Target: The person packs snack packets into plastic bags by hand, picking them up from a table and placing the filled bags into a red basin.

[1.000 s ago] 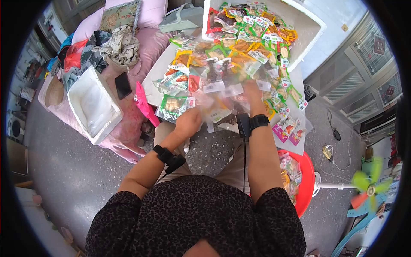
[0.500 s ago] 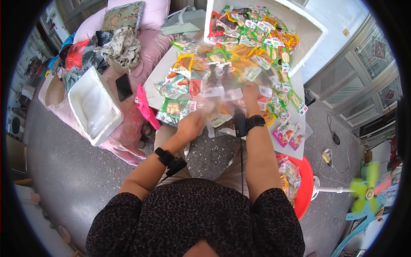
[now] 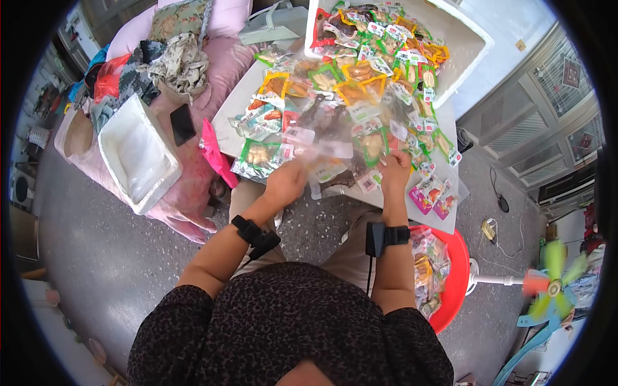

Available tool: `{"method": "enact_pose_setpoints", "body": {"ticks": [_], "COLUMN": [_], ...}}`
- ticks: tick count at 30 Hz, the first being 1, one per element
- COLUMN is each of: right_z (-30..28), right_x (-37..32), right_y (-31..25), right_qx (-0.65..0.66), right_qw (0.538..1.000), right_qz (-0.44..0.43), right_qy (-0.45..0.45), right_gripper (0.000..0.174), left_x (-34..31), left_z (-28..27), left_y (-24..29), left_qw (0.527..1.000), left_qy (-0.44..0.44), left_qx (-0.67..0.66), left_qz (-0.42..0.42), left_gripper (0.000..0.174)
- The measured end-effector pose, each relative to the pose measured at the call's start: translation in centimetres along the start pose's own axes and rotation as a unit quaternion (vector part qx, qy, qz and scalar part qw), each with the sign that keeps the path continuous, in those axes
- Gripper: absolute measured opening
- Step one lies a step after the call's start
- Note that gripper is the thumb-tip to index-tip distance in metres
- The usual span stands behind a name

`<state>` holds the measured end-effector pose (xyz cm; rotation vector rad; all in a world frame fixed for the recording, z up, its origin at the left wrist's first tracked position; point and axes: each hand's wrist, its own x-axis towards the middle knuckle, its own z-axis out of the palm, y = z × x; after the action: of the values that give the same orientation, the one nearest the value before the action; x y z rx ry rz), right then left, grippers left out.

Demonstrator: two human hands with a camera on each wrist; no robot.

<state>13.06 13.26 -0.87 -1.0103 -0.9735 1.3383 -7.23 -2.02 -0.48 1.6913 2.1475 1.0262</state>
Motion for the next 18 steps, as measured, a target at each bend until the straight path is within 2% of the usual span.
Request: {"method": "enact_pose_setpoints", "body": {"ticks": [3, 6, 9, 12, 13, 15, 16, 18], "right_z": [-0.4, -0.3, -0.4, -0.5, -0.7, -0.9, -0.8, -0.1], "right_x": [-2.6, -4.6, -5.6, -5.2, -4.5, -2.5, -1.8, -0.6], "right_y": [1.5, 2.8, 2.7, 0.6, 0.5, 0.0, 0.1, 0.0], "right_qx": [0.126, 0.130, -0.017, -0.245, -0.333, -0.495, -0.453, -0.475], "right_qw": [0.991, 0.988, 0.990, 0.958, 0.934, 0.847, 0.868, 0.856], "right_qz": [0.045, 0.082, 0.131, 0.071, -0.001, -0.147, -0.163, -0.162], "right_qy": [-0.007, 0.000, -0.046, -0.127, -0.131, -0.129, -0.120, -0.125], "right_gripper": [0.015, 0.016, 0.016, 0.021, 0.023, 0.027, 0.035, 0.038], "left_x": [-0.1, -0.3, -0.6, -0.8, -0.9, -1.0, -1.0, -1.0], "left_z": [0.0, 0.4, 0.9, 1.7, 1.7, 1.9, 1.9, 1.9], "left_y": [0.1, -0.1, -0.3, -1.0, -1.0, -0.9, -0.8, -0.8], "left_qw": [1.000, 1.000, 1.000, 0.999, 0.999, 0.999, 0.999, 0.999], "left_qy": [-0.004, -0.011, -0.007, -0.010, -0.008, -0.004, -0.005, -0.008], "left_qx": [0.006, 0.011, 0.011, 0.026, 0.031, 0.038, 0.040, 0.043], "left_qz": [0.013, 0.000, 0.010, 0.021, 0.020, 0.024, 0.025, 0.029], "left_gripper": [0.013, 0.014, 0.014, 0.014, 0.014, 0.014, 0.014, 0.014]}}
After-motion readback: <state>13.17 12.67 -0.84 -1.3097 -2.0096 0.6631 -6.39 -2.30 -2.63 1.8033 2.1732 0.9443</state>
